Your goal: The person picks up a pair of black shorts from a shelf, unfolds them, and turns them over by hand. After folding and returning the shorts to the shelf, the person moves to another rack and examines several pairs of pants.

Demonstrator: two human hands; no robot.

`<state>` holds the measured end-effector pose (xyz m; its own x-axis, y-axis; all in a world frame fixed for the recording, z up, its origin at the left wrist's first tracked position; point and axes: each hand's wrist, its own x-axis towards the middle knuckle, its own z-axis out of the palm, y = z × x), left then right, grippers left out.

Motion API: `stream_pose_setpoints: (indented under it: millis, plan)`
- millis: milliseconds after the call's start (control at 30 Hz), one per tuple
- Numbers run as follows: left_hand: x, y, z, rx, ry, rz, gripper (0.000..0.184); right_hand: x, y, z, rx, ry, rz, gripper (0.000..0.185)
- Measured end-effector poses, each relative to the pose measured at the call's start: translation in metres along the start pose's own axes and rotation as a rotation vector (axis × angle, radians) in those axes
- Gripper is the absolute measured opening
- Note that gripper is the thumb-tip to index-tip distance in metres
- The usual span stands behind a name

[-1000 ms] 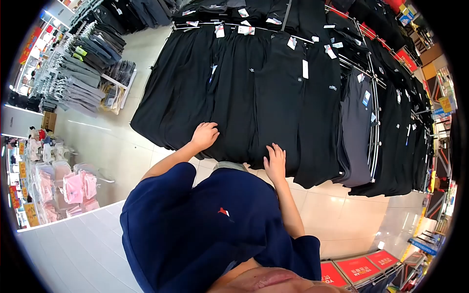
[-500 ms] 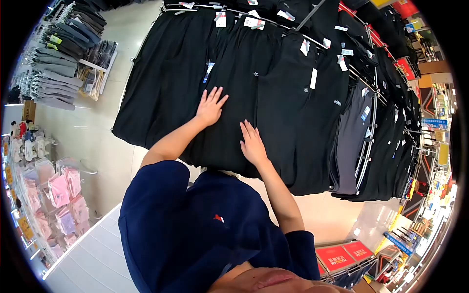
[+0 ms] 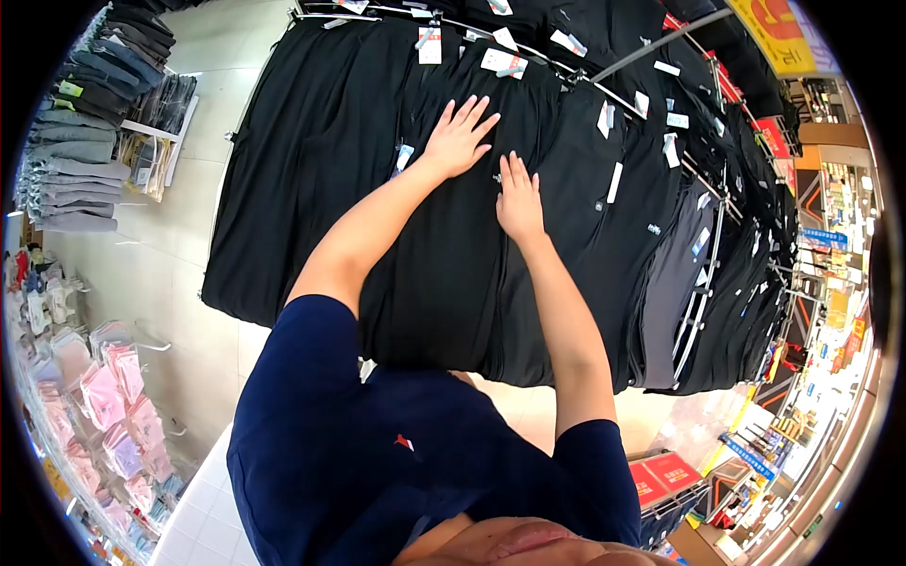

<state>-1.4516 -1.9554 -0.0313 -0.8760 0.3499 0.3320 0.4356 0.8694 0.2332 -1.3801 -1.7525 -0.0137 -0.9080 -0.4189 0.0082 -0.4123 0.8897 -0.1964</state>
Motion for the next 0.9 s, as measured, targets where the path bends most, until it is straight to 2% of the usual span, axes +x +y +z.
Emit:
stream_pose_setpoints:
  millis: [67, 167, 333, 400, 567, 633, 733, 767, 833, 900]
  plan:
    - [0.022, -0.02, 0.014, 0.137, -0.07, -0.065, 0.068, 0.032, 0.017, -0.001, -0.126, -0.065, 0.046, 0.074]
    - [0.036, -0.038, 0.026, 0.141, -0.146, -0.105, 0.071, 0.059, 0.04, -0.008, -0.305, -0.306, 0.182, 0.077]
    - [0.044, -0.051, 0.038, 0.117, -0.117, -0.1, 0.072, 0.074, 0.064, -0.001, -0.406, -0.367, 0.217, 0.08]
    - [0.041, -0.058, 0.044, 0.123, -0.048, -0.052, 0.073, 0.071, 0.066, 0.001, -0.369, -0.318, 0.208, 0.079]
    - [0.038, -0.064, 0.047, 0.063, -0.08, -0.054, 0.072, 0.05, 0.079, 0.01, -0.355, -0.181, 0.158, 0.074]
    - [0.038, -0.064, 0.046, 0.059, -0.089, -0.061, 0.073, 0.045, 0.088, 0.013, -0.436, -0.081, 0.067, 0.073]
    - [0.036, -0.065, 0.051, 0.04, -0.086, -0.066, 0.072, 0.025, 0.068, -0.006, -0.471, -0.114, 0.099, 0.071]
    - [0.037, -0.066, 0.052, 0.041, -0.082, -0.072, 0.072, 0.013, 0.049, -0.021, -0.363, -0.077, 0.093, 0.069]
    - [0.037, -0.064, 0.049, 0.062, -0.106, -0.084, 0.071, -0.022, 0.013, -0.032, -0.235, 0.008, -0.018, 0.061]
    - [0.043, -0.06, 0.045, 0.099, -0.198, -0.104, 0.072, -0.07, -0.037, -0.035, -0.074, -0.08, -0.121, 0.059]
